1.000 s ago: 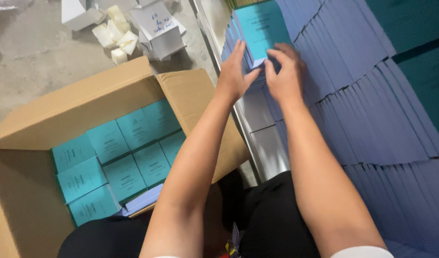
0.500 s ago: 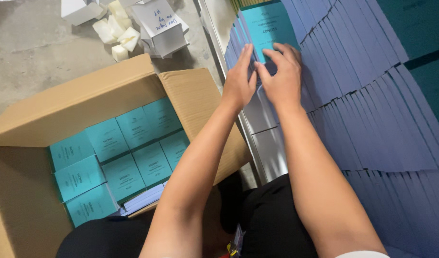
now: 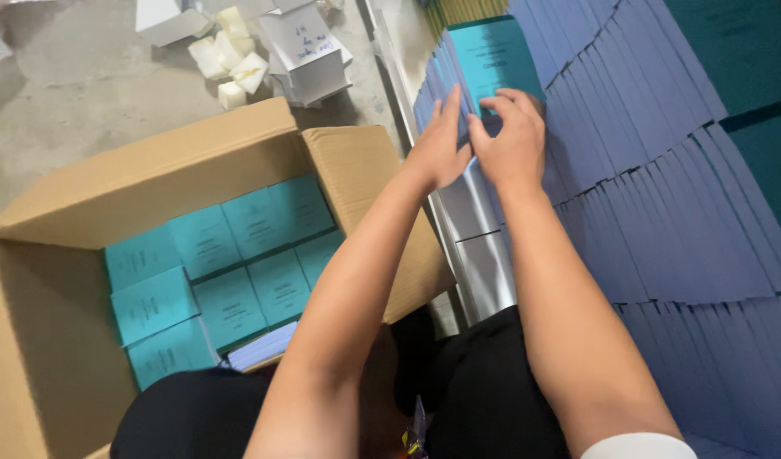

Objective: The person packs booklets into a cardboard box by taking them from a stack and arranging them in rows inside the box by hand.

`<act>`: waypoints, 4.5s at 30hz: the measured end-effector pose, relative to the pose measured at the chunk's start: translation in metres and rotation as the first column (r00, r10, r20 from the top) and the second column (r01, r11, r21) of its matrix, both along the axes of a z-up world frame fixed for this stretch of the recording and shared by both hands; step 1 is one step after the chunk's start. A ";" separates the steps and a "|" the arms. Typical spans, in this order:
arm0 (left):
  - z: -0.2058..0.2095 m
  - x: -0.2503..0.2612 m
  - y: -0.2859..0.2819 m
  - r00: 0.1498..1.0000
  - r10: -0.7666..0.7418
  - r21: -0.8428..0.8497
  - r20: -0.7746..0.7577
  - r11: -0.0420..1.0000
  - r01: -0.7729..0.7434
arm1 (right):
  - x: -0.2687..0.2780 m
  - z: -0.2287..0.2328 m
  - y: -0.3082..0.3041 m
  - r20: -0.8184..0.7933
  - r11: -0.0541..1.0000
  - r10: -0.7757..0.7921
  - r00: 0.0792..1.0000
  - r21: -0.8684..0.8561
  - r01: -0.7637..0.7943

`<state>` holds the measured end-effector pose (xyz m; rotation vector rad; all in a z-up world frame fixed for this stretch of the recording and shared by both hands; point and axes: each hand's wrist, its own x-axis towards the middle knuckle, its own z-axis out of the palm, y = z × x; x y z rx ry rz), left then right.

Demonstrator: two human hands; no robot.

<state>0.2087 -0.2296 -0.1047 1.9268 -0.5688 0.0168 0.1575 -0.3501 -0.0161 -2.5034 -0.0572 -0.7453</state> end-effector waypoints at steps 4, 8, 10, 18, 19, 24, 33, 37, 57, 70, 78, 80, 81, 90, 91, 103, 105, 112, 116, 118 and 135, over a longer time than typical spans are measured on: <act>0.005 -0.021 0.044 0.985 0.018 0.046 0.170 0.999 -0.026 | -0.004 0.007 0.012 0.092 0.998 0.064 0.994 -0.022 -0.062; 0.025 -0.059 0.140 0.980 0.056 0.200 -0.190 0.980 -0.018 | -0.008 0.014 0.043 0.144 0.965 0.231 0.962 -0.163 -0.207; 0.035 -0.077 0.192 0.976 0.159 0.242 -0.149 0.963 -0.119 | -0.013 0.015 0.065 0.135 0.944 0.314 0.940 -0.151 -0.294; 0.055 -0.135 0.326 0.878 0.430 0.324 -0.213 0.878 -0.351 | -0.034 0.031 0.182 0.060 0.709 0.704 0.708 -0.122 -0.695; 0.056 -0.141 0.334 0.871 0.442 0.327 -0.214 0.873 -0.363 | -0.039 0.033 0.196 0.061 0.699 0.714 0.698 -0.119 -0.705; 0.046 -0.172 0.373 0.873 0.465 0.462 -0.150 0.813 -0.354 | -0.063 0.030 0.260 -0.076 0.574 0.811 0.580 -0.088 -0.814; 0.006 -0.219 0.439 0.768 0.605 0.739 -0.212 0.613 -0.278 | -0.085 -0.029 0.332 -0.526 0.439 0.742 0.416 -0.089 -0.894; -0.013 -0.236 0.453 0.700 0.620 0.798 -0.353 0.590 -0.121 | -0.095 -0.067 0.360 -0.657 0.411 0.657 0.369 -0.098 -0.906; -0.143 -0.299 0.484 0.893 0.349 0.890 -0.284 0.443 0.110 | -0.154 -0.216 0.418 -0.831 0.307 0.527 0.178 -0.009 -0.952; -0.148 -0.276 0.467 0.888 -0.011 0.881 -0.459 0.124 0.457 | -0.158 -0.214 0.422 -0.865 0.347 0.479 0.150 0.030 -0.937; -0.130 -0.285 0.485 0.925 0.130 0.899 -0.358 0.314 0.304 | -0.150 -0.206 0.419 -0.858 0.436 0.475 0.196 0.036 -0.899; -0.112 -0.286 0.491 0.921 0.170 0.900 -0.350 0.335 0.280 | -0.148 -0.195 0.414 -0.785 0.452 0.569 0.247 0.047 -0.891; -0.100 -0.287 0.493 0.912 0.211 0.894 -0.351 0.365 0.259 | -0.148 -0.190 0.412 -0.708 0.462 0.645 0.288 0.062 -0.885; 0.010 -0.299 0.497 0.920 0.360 0.874 -0.154 0.484 -0.043 | -0.154 -0.139 0.422 -0.203 0.373 0.911 0.360 0.030 -0.927; 0.019 -0.302 0.494 0.923 0.358 0.877 -0.141 0.478 -0.052 | -0.153 -0.132 0.421 -0.192 0.376 0.911 0.365 0.022 -0.926; 0.072 -0.311 0.438 0.846 0.485 0.510 0.220 0.682 -0.524 | -0.137 -0.018 0.380 -0.191 0.342 0.930 0.315 0.126 -0.931; 0.077 -0.300 0.423 0.822 0.545 0.470 0.165 0.689 -0.551 | -0.129 -0.005 0.365 -0.177 0.337 0.931 0.319 0.082 -0.938; 0.110 -0.262 0.368 0.879 0.450 0.360 0.160 0.802 -0.476 | -0.100 0.037 0.285 -0.199 0.423 0.885 0.422 -0.040 -0.905; 0.118 -0.239 0.326 0.894 0.388 0.252 0.225 0.863 -0.438 | -0.093 0.068 0.236 -0.169 0.494 0.842 0.512 -0.137 -0.858; 0.118 -0.229 0.306 0.901 0.366 0.238 0.231 0.877 -0.417 | -0.093 0.080 0.213 -0.178 0.537 0.813 0.554 -0.140 -0.832; 0.154 -0.108 0.141 0.652 0.202 0.068 0.730 0.929 -0.364 | -0.073 0.122 0.068 0.246 0.934 0.349 0.904 -0.162 -0.317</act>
